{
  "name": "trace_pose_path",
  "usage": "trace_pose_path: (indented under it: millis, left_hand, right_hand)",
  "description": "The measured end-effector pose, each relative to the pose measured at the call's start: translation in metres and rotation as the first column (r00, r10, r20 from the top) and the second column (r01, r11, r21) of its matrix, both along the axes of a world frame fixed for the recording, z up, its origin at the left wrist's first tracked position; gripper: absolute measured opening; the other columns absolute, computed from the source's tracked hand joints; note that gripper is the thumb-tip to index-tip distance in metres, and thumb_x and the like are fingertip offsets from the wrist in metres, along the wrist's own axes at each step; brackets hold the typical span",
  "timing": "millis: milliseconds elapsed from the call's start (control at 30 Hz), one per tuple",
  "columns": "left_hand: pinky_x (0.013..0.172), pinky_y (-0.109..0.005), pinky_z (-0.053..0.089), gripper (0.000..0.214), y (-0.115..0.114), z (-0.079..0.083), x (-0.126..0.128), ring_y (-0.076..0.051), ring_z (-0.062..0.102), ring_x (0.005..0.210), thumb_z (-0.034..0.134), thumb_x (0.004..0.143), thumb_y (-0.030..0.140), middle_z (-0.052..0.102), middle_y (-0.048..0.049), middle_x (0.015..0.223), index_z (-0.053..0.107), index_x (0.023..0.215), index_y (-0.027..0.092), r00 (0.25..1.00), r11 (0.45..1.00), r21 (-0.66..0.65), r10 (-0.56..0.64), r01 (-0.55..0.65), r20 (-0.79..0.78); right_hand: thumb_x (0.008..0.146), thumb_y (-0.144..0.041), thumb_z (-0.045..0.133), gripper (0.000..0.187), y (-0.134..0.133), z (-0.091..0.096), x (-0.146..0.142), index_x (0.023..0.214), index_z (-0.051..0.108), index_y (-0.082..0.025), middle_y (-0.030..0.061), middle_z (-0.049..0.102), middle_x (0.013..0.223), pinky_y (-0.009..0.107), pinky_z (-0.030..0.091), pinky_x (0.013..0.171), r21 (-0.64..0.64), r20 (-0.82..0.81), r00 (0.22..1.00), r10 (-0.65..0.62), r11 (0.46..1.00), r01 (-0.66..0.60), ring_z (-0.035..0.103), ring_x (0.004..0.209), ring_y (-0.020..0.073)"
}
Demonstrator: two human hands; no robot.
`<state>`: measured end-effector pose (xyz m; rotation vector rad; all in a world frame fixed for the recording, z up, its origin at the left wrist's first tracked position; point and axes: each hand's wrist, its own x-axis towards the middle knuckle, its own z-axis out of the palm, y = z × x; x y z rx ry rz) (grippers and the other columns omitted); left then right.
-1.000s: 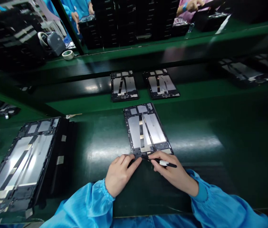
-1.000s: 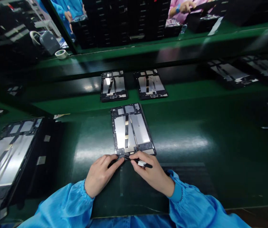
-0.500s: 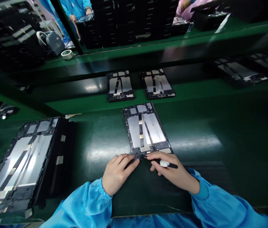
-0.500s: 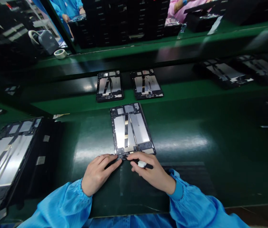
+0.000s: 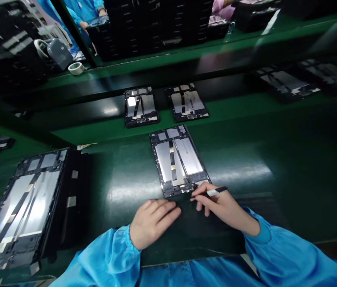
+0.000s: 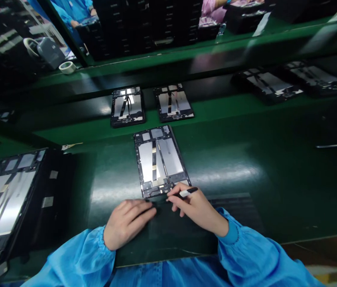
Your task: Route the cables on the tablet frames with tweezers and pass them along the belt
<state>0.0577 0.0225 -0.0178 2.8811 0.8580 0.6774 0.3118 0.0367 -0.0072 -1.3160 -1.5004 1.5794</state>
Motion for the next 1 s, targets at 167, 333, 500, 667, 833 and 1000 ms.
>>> trace_pose_path:
  millis: [167,333,500,667,833,1000]
  left_hand:
    - [0.077,-0.032,0.047,0.033,-0.011,0.001,0.014,-0.021,0.058,0.105,0.045,0.099,0.017,0.063,-0.0060,0.126,0.060,0.126,0.026,0.978,0.990,-0.039,-0.142,0.138,-0.149]
    - [0.079,-0.033,0.047,0.034,-0.011,-0.002,0.013,-0.022,0.057,0.106,0.047,0.098,0.018,0.061,-0.0077,0.126,0.059,0.128,0.027,0.975,0.991,-0.046,-0.130,0.124,-0.179]
    - [0.079,-0.033,0.047,0.033,-0.013,-0.003,0.015,-0.022,0.057,0.105,0.048,0.098,0.016,0.062,-0.0070,0.125,0.060,0.126,0.027,0.984,0.993,-0.051,-0.116,0.110,-0.138]
    - [0.077,-0.030,0.048,0.029,-0.010,-0.001,0.014,-0.019,0.059,0.102,0.051,0.097,0.017,0.065,-0.0049,0.121,0.063,0.122,0.027,0.995,0.994,-0.073,-0.081,0.077,-0.053]
    - [0.079,-0.029,0.050,0.022,0.003,-0.002,-0.001,-0.016,0.062,0.093,0.051,0.097,0.016,0.069,-0.0062,0.107,0.065,0.114,0.020,0.984,0.987,-0.047,0.156,-0.152,0.083]
    - [0.079,-0.030,0.051,0.019,0.009,-0.005,-0.008,-0.017,0.062,0.090,0.054,0.096,0.015,0.070,-0.0062,0.104,0.065,0.112,0.018,0.971,0.975,-0.031,0.224,-0.222,0.089]
  right_hand:
    - [0.091,-0.034,0.061,0.016,-0.010,0.000,0.012,0.082,0.059,-0.021,-0.0005,0.064,0.065,0.026,0.049,0.050,0.115,0.232,0.971,0.055,0.990,-0.083,0.064,0.056,0.0159]
    - [0.090,-0.029,0.063,0.014,-0.013,0.001,0.002,0.079,0.060,-0.021,-0.0006,0.065,0.068,0.027,0.043,0.050,0.254,0.319,0.944,0.079,0.953,-0.166,0.059,0.054,0.0153]
    - [0.092,-0.034,0.059,0.020,-0.013,-0.004,0.003,0.077,0.060,-0.021,0.0006,0.064,0.069,0.027,0.048,0.054,0.177,0.184,0.981,0.062,0.980,-0.096,0.062,0.060,0.0167]
    - [0.089,-0.045,0.061,0.028,0.014,0.008,0.007,0.078,0.054,-0.020,0.0022,0.068,0.074,0.025,0.055,0.053,0.036,-0.056,0.998,-0.033,0.999,0.035,0.065,0.057,0.0134]
    - [0.081,-0.046,0.069,0.031,0.061,0.018,-0.014,0.079,0.051,-0.020,-0.0007,0.066,0.059,0.023,0.054,0.046,-0.086,-0.056,0.995,0.087,0.992,-0.092,0.073,0.063,0.0203]
    - [0.082,-0.042,0.069,0.028,0.079,0.009,-0.034,0.080,0.052,-0.019,0.0001,0.068,0.056,0.022,0.053,0.042,-0.137,-0.018,0.984,0.176,0.975,-0.177,0.071,0.055,0.0183]
